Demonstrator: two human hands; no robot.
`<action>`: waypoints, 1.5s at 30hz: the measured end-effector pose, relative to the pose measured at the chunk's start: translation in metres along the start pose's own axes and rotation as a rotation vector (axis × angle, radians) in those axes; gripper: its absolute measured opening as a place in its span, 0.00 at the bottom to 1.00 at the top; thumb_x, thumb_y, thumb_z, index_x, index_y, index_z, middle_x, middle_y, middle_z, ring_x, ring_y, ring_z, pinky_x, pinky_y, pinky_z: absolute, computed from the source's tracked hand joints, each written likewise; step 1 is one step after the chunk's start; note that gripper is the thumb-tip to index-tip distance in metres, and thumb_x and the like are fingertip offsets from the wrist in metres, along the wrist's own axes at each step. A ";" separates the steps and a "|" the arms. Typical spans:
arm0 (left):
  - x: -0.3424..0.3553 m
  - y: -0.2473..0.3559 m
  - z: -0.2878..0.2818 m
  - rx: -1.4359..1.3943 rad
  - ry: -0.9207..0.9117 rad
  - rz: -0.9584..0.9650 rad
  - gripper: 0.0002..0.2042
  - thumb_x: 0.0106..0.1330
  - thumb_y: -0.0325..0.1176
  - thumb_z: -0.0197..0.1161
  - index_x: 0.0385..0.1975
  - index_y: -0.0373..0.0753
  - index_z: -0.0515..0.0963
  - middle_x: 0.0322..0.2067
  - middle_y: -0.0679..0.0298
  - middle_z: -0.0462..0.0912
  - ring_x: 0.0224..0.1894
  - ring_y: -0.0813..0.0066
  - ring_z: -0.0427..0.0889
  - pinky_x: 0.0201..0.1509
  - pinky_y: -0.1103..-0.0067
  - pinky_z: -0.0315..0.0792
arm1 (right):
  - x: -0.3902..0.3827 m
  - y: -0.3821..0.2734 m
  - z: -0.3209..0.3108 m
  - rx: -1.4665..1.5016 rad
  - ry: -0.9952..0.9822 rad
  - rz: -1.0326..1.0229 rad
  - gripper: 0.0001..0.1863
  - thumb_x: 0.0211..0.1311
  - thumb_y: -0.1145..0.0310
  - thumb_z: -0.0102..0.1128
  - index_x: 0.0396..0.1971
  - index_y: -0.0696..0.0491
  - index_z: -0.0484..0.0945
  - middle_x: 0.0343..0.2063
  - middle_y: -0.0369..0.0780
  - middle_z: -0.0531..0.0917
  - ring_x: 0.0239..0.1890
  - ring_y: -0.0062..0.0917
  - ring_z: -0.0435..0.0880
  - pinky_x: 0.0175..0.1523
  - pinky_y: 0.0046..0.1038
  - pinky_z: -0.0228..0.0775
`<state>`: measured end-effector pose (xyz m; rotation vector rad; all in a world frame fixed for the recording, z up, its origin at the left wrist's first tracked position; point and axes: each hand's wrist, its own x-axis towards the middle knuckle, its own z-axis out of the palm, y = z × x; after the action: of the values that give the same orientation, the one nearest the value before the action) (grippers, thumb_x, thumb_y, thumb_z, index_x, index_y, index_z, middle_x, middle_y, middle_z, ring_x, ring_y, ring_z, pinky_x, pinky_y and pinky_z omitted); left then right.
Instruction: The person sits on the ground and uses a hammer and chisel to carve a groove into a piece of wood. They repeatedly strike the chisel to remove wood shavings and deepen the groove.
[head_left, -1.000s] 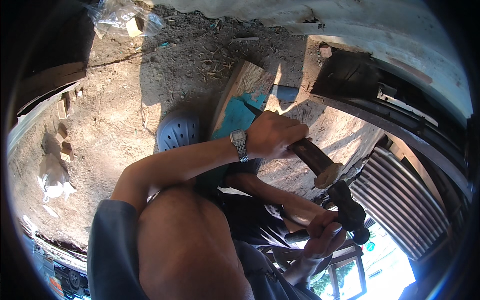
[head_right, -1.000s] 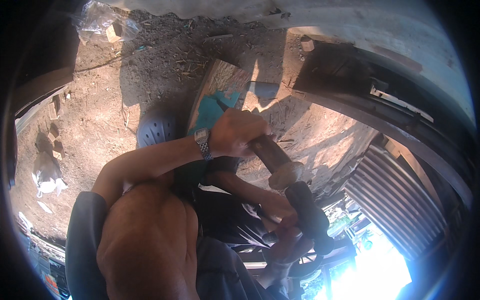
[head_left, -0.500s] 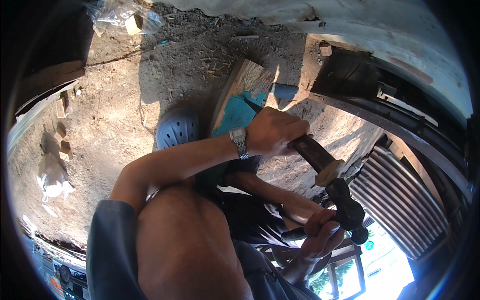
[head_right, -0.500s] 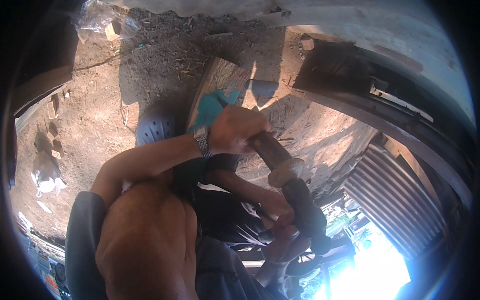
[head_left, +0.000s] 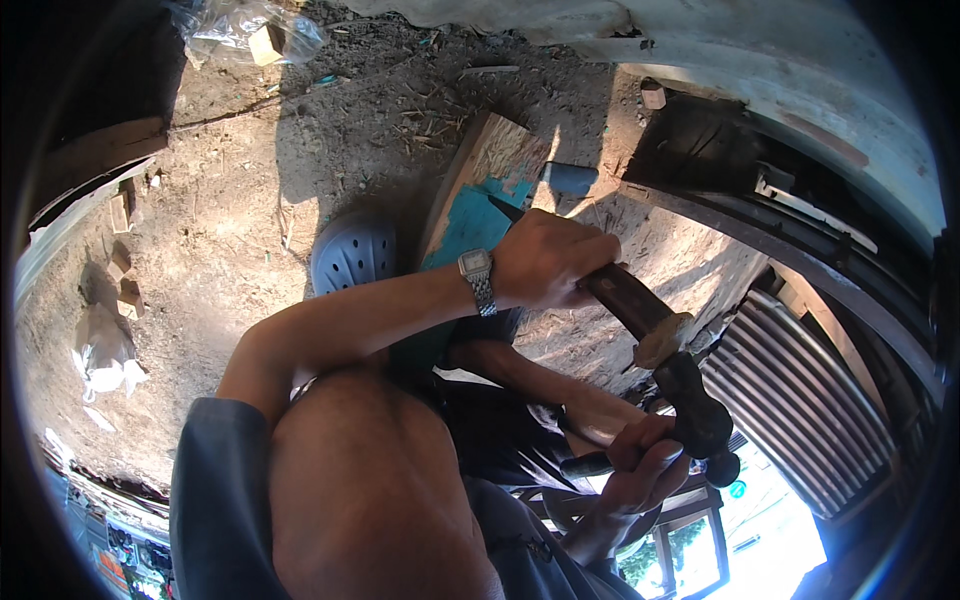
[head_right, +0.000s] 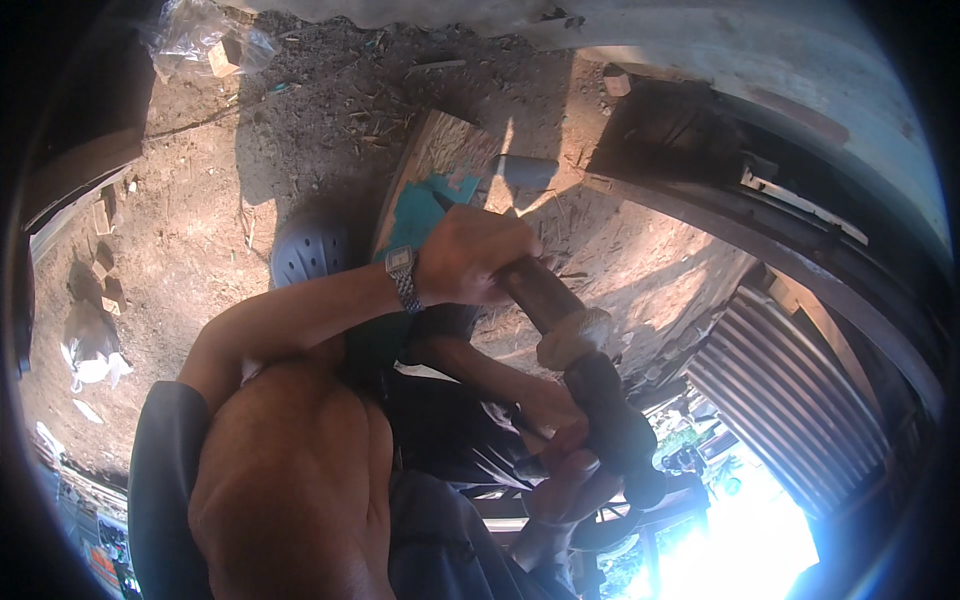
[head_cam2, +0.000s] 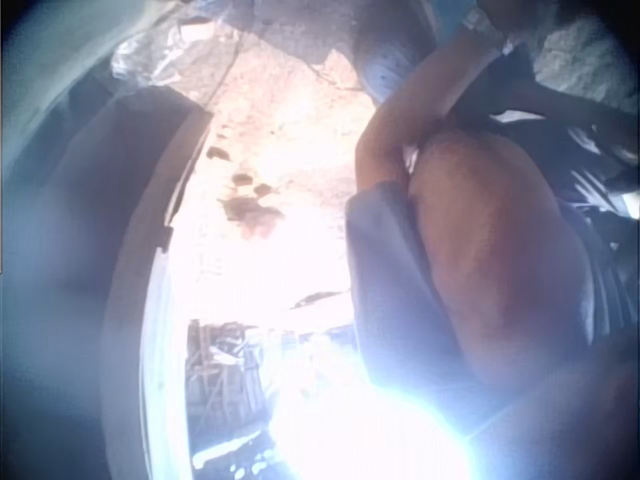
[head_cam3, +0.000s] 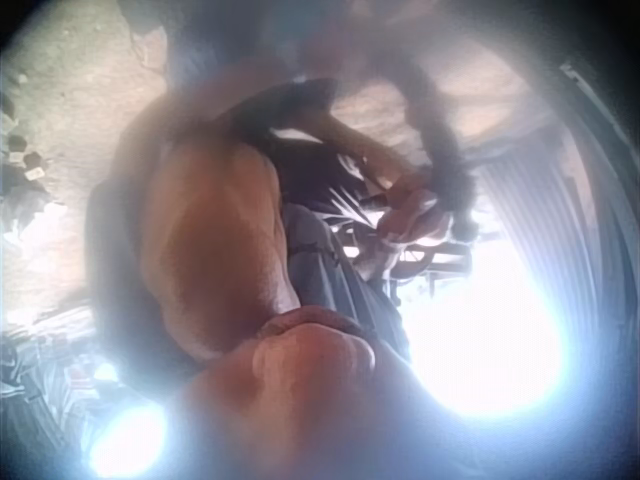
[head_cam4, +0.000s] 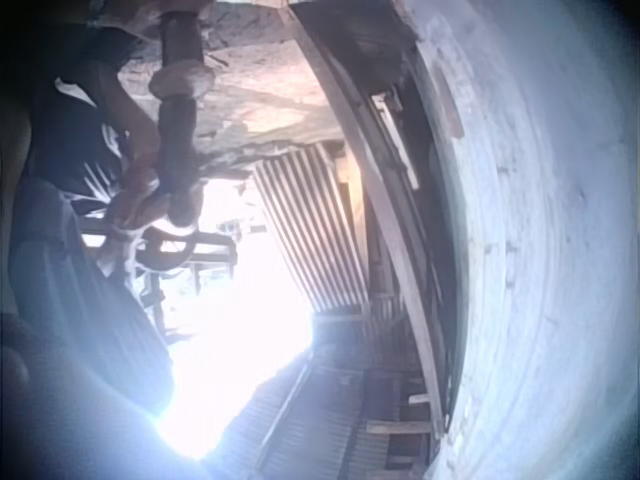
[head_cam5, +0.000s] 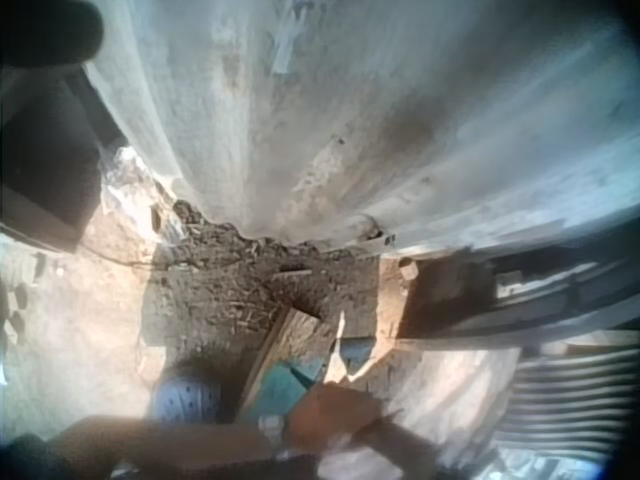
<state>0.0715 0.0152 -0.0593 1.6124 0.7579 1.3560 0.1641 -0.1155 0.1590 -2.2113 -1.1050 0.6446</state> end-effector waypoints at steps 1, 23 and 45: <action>0.000 -0.001 0.001 0.006 0.006 0.001 0.16 0.52 0.40 0.74 0.31 0.44 0.72 0.22 0.68 0.77 0.24 0.68 0.82 0.24 0.72 0.74 | 0.000 -0.001 0.001 0.004 0.005 0.013 0.24 0.77 0.47 0.43 0.32 0.56 0.67 0.14 0.31 0.62 0.11 0.10 0.54 0.16 0.17 0.39; -0.002 -0.003 -0.002 -0.033 0.022 -0.017 0.16 0.52 0.40 0.74 0.30 0.44 0.71 0.22 0.68 0.76 0.24 0.70 0.82 0.24 0.72 0.73 | 0.007 -0.008 -0.011 -0.117 0.122 0.017 0.26 0.75 0.44 0.45 0.32 0.55 0.68 0.17 0.32 0.64 0.12 0.11 0.55 0.18 0.15 0.44; 0.002 0.007 0.006 -0.106 -0.057 0.034 0.16 0.50 0.39 0.75 0.31 0.43 0.73 0.21 0.67 0.76 0.23 0.66 0.81 0.25 0.70 0.73 | 0.008 -0.005 -0.020 0.165 0.257 0.130 0.24 0.78 0.46 0.39 0.25 0.48 0.61 0.11 0.28 0.57 0.10 0.09 0.47 0.13 0.17 0.35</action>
<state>0.0771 0.0124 -0.0521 1.5795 0.6170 1.3464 0.1784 -0.1124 0.1755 -2.1623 -0.7571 0.4694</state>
